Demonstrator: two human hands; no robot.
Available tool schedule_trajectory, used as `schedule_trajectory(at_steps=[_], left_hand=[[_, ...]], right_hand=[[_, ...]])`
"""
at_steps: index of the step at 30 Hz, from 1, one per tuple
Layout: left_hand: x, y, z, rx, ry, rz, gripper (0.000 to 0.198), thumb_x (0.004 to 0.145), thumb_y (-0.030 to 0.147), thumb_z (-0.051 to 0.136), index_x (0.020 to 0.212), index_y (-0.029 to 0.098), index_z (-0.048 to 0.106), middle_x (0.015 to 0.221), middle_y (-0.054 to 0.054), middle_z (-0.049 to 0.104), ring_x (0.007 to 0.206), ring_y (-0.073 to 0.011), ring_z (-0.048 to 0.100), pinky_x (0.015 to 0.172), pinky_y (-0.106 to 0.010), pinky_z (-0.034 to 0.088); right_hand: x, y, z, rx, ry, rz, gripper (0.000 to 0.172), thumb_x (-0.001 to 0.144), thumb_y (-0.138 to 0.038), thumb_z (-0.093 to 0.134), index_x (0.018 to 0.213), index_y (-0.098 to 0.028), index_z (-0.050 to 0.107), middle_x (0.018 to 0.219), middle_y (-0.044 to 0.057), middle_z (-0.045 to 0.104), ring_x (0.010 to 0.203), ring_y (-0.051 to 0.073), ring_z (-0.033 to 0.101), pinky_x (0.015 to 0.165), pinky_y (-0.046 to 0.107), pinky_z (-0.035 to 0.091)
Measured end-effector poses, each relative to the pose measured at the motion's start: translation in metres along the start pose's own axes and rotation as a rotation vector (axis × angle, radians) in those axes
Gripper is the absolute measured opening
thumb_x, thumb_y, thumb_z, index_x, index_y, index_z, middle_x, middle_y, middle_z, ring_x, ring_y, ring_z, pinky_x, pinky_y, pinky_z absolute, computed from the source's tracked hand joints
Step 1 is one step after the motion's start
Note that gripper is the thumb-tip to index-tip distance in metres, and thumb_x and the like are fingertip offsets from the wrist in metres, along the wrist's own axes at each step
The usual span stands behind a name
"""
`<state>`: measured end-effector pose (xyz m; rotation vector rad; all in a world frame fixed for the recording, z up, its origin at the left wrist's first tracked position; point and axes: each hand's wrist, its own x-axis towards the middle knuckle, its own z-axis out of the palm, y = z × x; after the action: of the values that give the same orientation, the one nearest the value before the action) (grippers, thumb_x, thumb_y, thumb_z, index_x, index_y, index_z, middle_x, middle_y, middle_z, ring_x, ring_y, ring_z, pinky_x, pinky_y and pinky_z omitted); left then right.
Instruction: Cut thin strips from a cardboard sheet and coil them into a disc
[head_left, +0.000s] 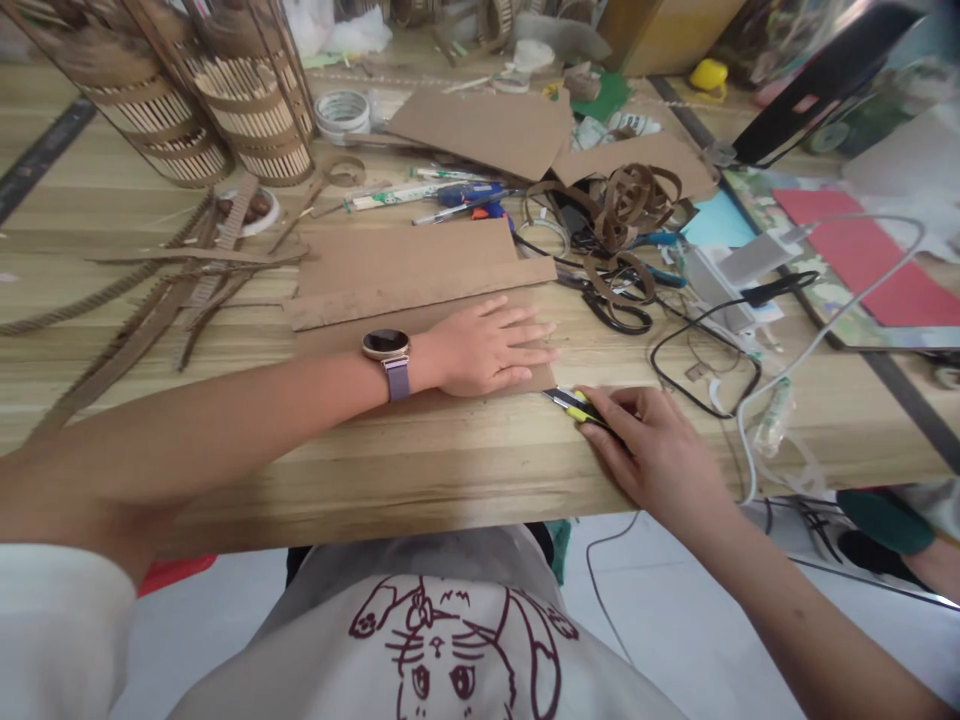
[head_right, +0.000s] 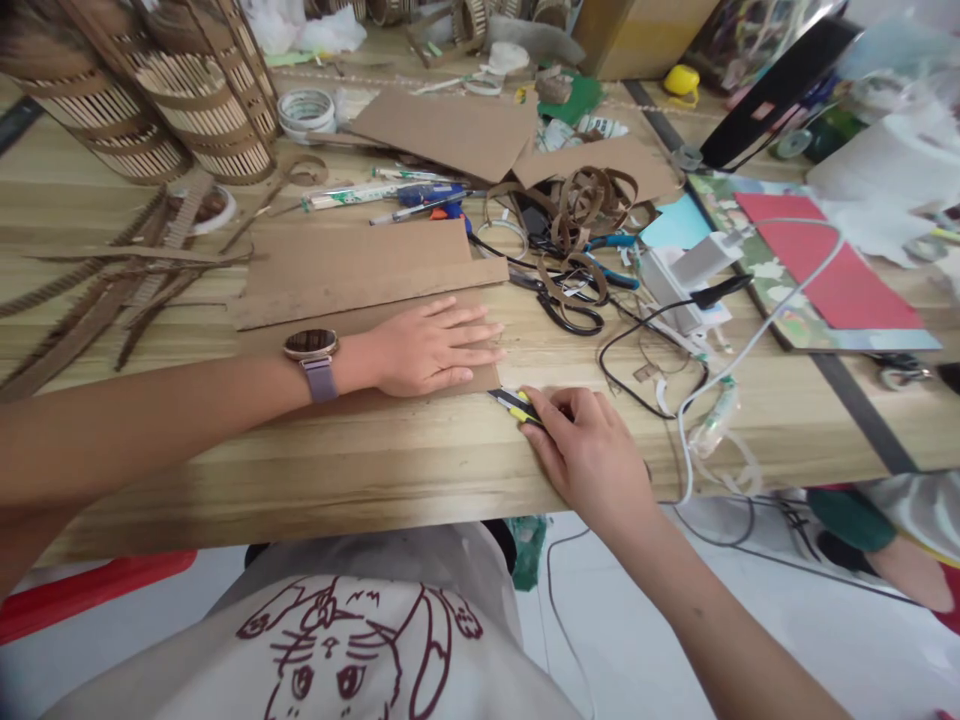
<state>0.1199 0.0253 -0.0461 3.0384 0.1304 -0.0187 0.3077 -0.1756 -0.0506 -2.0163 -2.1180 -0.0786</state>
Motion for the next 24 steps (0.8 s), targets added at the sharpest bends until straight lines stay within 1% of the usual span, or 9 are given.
schedule_trajectory(at_steps=[3, 6, 13, 18, 21, 24], left_hand=[[0.000, -0.001, 0.002, -0.018, 0.025, 0.001, 0.048, 0.104, 0.040, 0.031, 0.151, 0.032, 0.038, 0.163, 0.001, 0.028, 0.152, -0.0237, 0.019, 0.123, -0.047, 0.010], [-0.001, -0.002, 0.003, -0.034, 0.049, 0.003, 0.048, 0.104, 0.039, 0.031, 0.150, 0.031, 0.039, 0.162, 0.000, 0.029, 0.152, -0.0241, 0.020, 0.123, -0.048, 0.010], [0.000, -0.004, 0.006, -0.041, 0.073, 0.005, 0.049, 0.105, 0.040, 0.028, 0.151, 0.027, 0.039, 0.162, -0.001, 0.029, 0.152, -0.0246, 0.022, 0.123, -0.047, 0.011], [0.000, -0.003, 0.006, -0.070, 0.090, 0.007, 0.050, 0.105, 0.038, 0.028, 0.152, 0.026, 0.037, 0.161, -0.003, 0.032, 0.151, -0.0243, 0.024, 0.123, -0.048, 0.012], [0.000, -0.003, 0.006, -0.077, 0.108, 0.015, 0.049, 0.104, 0.037, 0.029, 0.151, 0.024, 0.039, 0.160, -0.004, 0.035, 0.150, -0.0248, 0.026, 0.123, -0.048, 0.013], [0.000, -0.004, 0.006, -0.078, 0.109, 0.013, 0.049, 0.105, 0.037, 0.027, 0.151, 0.024, 0.039, 0.160, -0.003, 0.033, 0.150, -0.0249, 0.026, 0.123, -0.048, 0.013]], right_hand=[[-0.004, -0.007, 0.000, 0.021, -0.009, 0.039, 0.044, 0.098, -0.039, 0.042, 0.131, -0.017, 0.063, 0.099, 0.015, 0.061, 0.090, 0.030, 0.058, 0.078, 0.047, 0.054], [-0.007, -0.016, 0.002, 0.011, 0.011, 0.092, 0.043, 0.099, -0.039, 0.042, 0.132, -0.020, 0.062, 0.099, 0.014, 0.059, 0.090, 0.029, 0.058, 0.080, 0.047, 0.054], [-0.009, -0.040, 0.007, -0.051, 0.064, 0.158, 0.040, 0.098, -0.036, 0.044, 0.131, -0.019, 0.061, 0.097, 0.013, 0.057, 0.088, 0.029, 0.057, 0.077, 0.045, 0.053], [-0.012, -0.057, 0.009, -0.061, 0.094, 0.186, 0.042, 0.098, -0.035, 0.043, 0.134, -0.019, 0.059, 0.096, 0.014, 0.057, 0.085, 0.029, 0.055, 0.074, 0.046, 0.053], [-0.012, -0.066, 0.010, -0.049, 0.101, 0.198, 0.043, 0.098, -0.035, 0.044, 0.136, -0.021, 0.057, 0.096, 0.013, 0.057, 0.085, 0.029, 0.056, 0.075, 0.046, 0.053], [-0.011, -0.072, 0.012, -0.048, 0.117, 0.207, 0.043, 0.098, -0.035, 0.045, 0.137, -0.022, 0.056, 0.097, 0.013, 0.057, 0.086, 0.028, 0.056, 0.076, 0.047, 0.054]])
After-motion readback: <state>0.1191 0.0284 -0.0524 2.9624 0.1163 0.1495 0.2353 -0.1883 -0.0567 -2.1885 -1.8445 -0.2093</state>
